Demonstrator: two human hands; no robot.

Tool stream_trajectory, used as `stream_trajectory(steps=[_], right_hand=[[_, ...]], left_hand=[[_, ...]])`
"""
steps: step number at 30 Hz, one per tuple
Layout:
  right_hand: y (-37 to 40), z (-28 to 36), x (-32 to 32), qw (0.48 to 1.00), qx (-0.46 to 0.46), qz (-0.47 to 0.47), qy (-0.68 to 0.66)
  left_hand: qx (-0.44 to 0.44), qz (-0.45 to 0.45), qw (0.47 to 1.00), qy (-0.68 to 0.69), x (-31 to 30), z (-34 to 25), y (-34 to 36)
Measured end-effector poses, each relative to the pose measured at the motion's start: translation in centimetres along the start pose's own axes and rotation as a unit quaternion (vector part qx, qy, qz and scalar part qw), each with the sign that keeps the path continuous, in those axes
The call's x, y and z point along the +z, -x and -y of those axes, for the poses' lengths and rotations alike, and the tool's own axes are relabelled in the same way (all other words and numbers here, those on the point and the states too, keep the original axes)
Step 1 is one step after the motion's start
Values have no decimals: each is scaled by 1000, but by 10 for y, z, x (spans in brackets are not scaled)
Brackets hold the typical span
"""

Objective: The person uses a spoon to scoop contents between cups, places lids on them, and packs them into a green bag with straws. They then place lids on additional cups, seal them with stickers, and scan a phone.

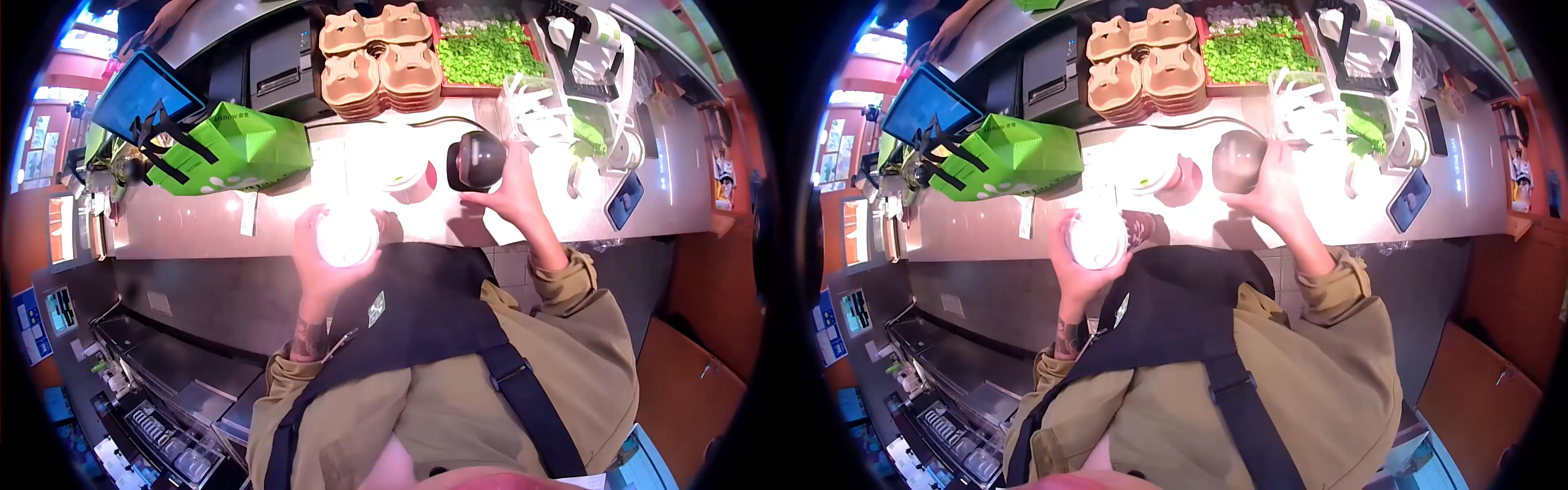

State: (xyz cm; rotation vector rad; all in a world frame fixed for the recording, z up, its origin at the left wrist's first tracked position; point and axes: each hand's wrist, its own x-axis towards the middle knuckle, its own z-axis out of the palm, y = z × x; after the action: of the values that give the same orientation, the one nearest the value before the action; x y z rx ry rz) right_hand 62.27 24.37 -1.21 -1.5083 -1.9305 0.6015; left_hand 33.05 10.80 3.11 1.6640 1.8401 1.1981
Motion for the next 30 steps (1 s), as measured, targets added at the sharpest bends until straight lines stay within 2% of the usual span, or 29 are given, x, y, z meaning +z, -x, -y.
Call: stream_trajectory(steps=[1, 2, 3, 4, 5, 6, 7, 8, 10, 13, 16, 18, 21, 23, 24, 27, 28, 29, 30], right_hand=[[-8, 5, -11, 999, -1, 41, 25], [-28, 10, -16, 995, -87, -40, 37], [-53, 17, -25, 997, -59, -43, -19], [-84, 18, -25, 998, -43, -52, -12], [-119, 11, -19, 998, -36, -19, 56], [-155, 1, -11, 992, -28, 13, 123], [-185, -22, 9, 980, -36, 20, 194], [-212, -31, 23, 957, -4, 67, 281], [-250, -61, 57, 927, 14, 151, 344], [-261, -78, 72, 920, 8, 160, 358], [-260, -71, 59, 898, 4, 216, 384], [-260, -65, 50, 880, 16, 274, 389], [-256, -80, 59, 919, -9, 174, 353], [-255, -78, 56, 912, -18, 181, 368], [-254, -79, 53, 915, -22, 173, 364], [-252, -84, 44, 930, -11, 161, 329], [-248, -75, 35, 935, -9, 166, 314], [-244, -70, 28, 939, -7, 171, 299], [-247, -78, 29, 938, -14, 177, 298]], left_hand=[[-6, 13, 1000, 8, 2, 2, -3], [9, 9, 1000, 8, 5, 5, -6], [2, 10, 1000, 19, 5, 7, -11], [-9, 11, 999, 29, 6, 8, -13], [-22, 14, 999, 39, 5, 10, -13], [4, 19, 1000, 20, 4, 14, -17], [7, 34, 999, 19, 2, 16, -22], [10, 48, 999, 18, 0, 16, -26], [16, 59, 998, 27, -1, 18, -33], [25, 64, 997, 22, -6, 28, -42], [29, 64, 997, 21, -13, 35, -55], [51, 103, 992, 49, -21, 39, -66], [52, 164, 981, 88, -30, 41, -74], [59, 188, 976, 98, -38, 31, -77], [63, 172, 977, 110, -38, 28, -75], [107, 49, 990, -73, -33, -2, -70], [197, -21, 971, -136, -25, -14, -74], [246, -20, 963, -108, -11, -39, -72], [222, 42, 974, 29, 22, -44, -57]])
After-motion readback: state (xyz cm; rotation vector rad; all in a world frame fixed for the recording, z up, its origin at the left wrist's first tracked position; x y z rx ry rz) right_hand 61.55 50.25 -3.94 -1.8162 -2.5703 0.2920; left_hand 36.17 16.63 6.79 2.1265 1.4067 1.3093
